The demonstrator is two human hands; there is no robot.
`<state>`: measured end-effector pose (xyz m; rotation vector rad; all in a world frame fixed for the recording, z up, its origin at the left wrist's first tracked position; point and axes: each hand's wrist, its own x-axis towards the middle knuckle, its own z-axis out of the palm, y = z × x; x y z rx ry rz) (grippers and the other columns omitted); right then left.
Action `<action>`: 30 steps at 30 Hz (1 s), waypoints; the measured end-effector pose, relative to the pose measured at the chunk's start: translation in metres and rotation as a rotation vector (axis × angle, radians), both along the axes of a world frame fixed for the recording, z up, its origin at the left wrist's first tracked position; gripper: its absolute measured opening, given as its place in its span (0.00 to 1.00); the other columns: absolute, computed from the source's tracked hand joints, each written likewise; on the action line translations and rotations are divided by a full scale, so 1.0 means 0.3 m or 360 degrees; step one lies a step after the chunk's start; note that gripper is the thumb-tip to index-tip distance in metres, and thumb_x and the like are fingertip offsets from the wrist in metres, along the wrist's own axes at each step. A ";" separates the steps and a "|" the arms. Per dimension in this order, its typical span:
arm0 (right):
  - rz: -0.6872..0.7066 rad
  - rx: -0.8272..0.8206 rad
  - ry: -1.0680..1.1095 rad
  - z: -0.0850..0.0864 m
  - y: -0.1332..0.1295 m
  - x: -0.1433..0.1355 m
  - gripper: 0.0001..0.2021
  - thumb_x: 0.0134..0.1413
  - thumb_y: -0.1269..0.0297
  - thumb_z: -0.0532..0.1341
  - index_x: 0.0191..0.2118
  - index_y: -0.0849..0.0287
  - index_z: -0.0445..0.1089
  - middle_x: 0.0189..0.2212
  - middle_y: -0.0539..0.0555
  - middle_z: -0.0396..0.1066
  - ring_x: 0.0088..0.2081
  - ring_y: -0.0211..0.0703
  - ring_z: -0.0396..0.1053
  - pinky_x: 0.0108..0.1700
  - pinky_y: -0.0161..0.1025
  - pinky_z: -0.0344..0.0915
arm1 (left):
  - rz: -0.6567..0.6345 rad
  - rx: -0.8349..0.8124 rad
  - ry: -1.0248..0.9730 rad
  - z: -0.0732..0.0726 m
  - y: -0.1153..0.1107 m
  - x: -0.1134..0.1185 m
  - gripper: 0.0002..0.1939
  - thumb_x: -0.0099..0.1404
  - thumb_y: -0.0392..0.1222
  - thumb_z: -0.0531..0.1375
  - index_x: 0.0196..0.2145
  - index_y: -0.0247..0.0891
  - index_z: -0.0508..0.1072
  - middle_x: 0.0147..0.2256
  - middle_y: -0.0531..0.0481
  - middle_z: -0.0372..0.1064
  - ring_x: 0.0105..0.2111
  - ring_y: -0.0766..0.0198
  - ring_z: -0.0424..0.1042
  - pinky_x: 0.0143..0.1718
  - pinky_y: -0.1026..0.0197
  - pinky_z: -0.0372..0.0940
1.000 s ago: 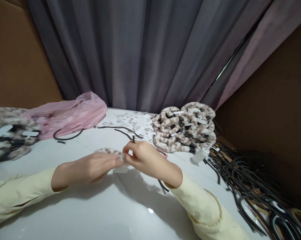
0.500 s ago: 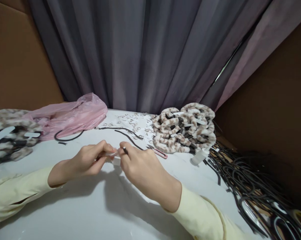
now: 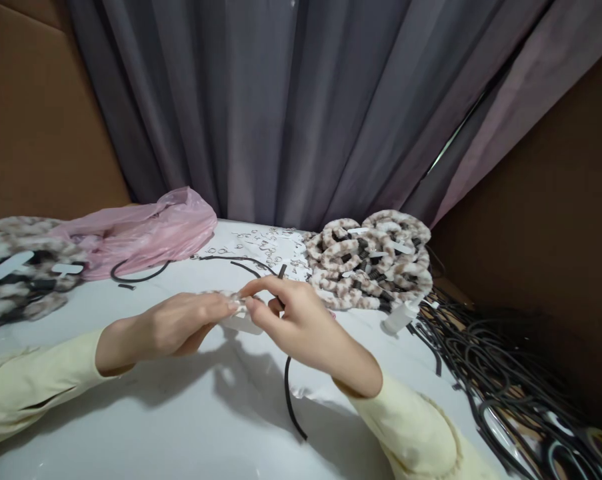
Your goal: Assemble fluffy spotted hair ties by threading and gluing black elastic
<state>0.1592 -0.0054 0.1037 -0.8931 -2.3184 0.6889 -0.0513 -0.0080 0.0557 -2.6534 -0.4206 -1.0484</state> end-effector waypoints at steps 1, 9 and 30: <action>0.0052 -0.0197 -0.0022 0.015 0.007 0.009 0.12 0.60 0.61 0.53 0.41 0.61 0.70 0.15 0.44 0.58 0.16 0.30 0.53 0.20 0.29 0.50 | -0.0018 -0.0011 -0.0022 -0.005 0.001 0.000 0.20 0.61 0.24 0.47 0.50 0.31 0.58 0.33 0.43 0.71 0.34 0.61 0.72 0.27 0.63 0.69; 0.0023 -0.0392 0.0012 0.000 0.033 0.002 0.10 0.52 0.62 0.61 0.34 0.63 0.75 0.18 0.48 0.66 0.20 0.31 0.56 0.24 0.30 0.53 | 0.0020 -0.0443 -0.0256 -0.010 -0.025 0.025 0.14 0.62 0.26 0.49 0.45 0.35 0.60 0.32 0.47 0.70 0.28 0.67 0.70 0.25 0.68 0.65; -0.0080 -0.0725 -0.0152 -0.125 0.087 -0.049 0.13 0.54 0.67 0.57 0.20 0.65 0.66 0.15 0.48 0.63 0.20 0.30 0.56 0.23 0.28 0.52 | 0.0219 0.0164 0.0246 -0.131 -0.019 0.059 0.10 0.64 0.27 0.47 0.32 0.32 0.66 0.21 0.51 0.62 0.20 0.65 0.59 0.22 0.61 0.55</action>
